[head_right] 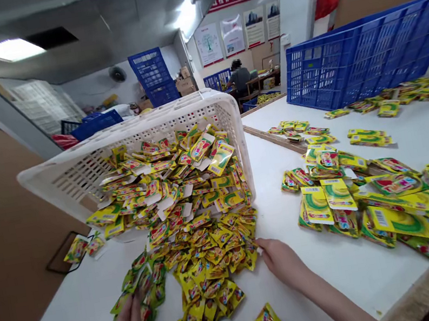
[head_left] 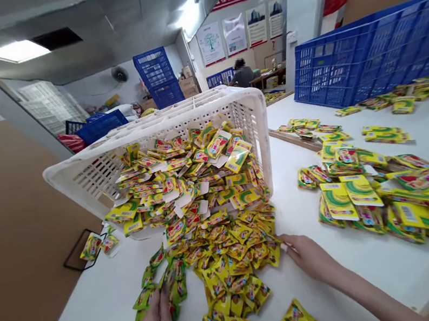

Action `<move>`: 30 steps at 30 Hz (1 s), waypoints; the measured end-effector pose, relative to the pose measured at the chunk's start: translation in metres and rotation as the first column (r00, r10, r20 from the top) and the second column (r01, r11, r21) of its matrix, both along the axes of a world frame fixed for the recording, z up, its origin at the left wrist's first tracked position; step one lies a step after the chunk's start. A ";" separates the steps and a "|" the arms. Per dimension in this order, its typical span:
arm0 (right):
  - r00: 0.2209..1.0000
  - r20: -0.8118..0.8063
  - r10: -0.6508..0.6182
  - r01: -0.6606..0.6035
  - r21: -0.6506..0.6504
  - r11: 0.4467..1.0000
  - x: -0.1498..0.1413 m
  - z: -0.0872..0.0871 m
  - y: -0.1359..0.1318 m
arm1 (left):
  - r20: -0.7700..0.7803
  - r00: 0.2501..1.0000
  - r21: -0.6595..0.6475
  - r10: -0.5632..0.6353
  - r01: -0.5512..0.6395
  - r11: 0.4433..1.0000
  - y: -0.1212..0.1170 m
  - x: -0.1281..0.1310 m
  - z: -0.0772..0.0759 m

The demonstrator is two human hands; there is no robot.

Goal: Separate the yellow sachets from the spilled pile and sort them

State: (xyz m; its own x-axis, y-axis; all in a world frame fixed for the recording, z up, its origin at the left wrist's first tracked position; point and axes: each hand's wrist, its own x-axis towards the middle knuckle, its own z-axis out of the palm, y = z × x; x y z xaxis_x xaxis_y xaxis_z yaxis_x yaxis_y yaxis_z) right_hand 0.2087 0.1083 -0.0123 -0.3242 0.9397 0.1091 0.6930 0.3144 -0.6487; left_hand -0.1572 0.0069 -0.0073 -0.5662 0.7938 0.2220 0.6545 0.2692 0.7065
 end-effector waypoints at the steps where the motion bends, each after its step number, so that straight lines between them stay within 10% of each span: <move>1: 1.000 -0.023 -0.011 0.011 -0.007 1.000 0.005 0.006 0.000 | 0.155 0.988 0.013 -0.012 0.011 1.000 0.005 0.014 0.008; 7: 0.825 -0.528 0.201 -0.383 -0.259 0.887 -0.007 0.074 -0.032 | 0.742 0.586 0.058 -0.327 0.429 0.901 0.027 0.115 0.043; 15: 0.902 0.233 0.363 -0.380 0.031 0.924 -0.022 0.102 -0.047 | 0.835 0.316 0.142 -0.450 0.666 0.732 0.018 0.160 0.033; 20: 0.959 -0.263 0.105 -0.113 -0.013 0.994 -0.012 0.072 -0.052 | 0.789 0.316 0.248 -0.526 0.620 0.744 0.020 0.190 0.032; 24: 0.668 -0.728 -0.153 -0.221 -0.391 0.894 -0.006 0.048 -0.056 | 0.530 0.493 0.246 -0.690 0.689 0.681 0.026 0.214 0.031; 26: 0.636 -0.750 -0.181 -0.223 -0.403 0.888 0.003 0.041 -0.057 | 0.299 0.567 0.206 -0.768 0.747 0.632 0.040 0.219 0.033; 30: 0.875 -0.469 -0.122 0.047 -0.169 0.984 0.037 0.034 -0.056 | -0.237 0.602 -0.038 -0.763 0.779 0.626 0.108 0.208 0.043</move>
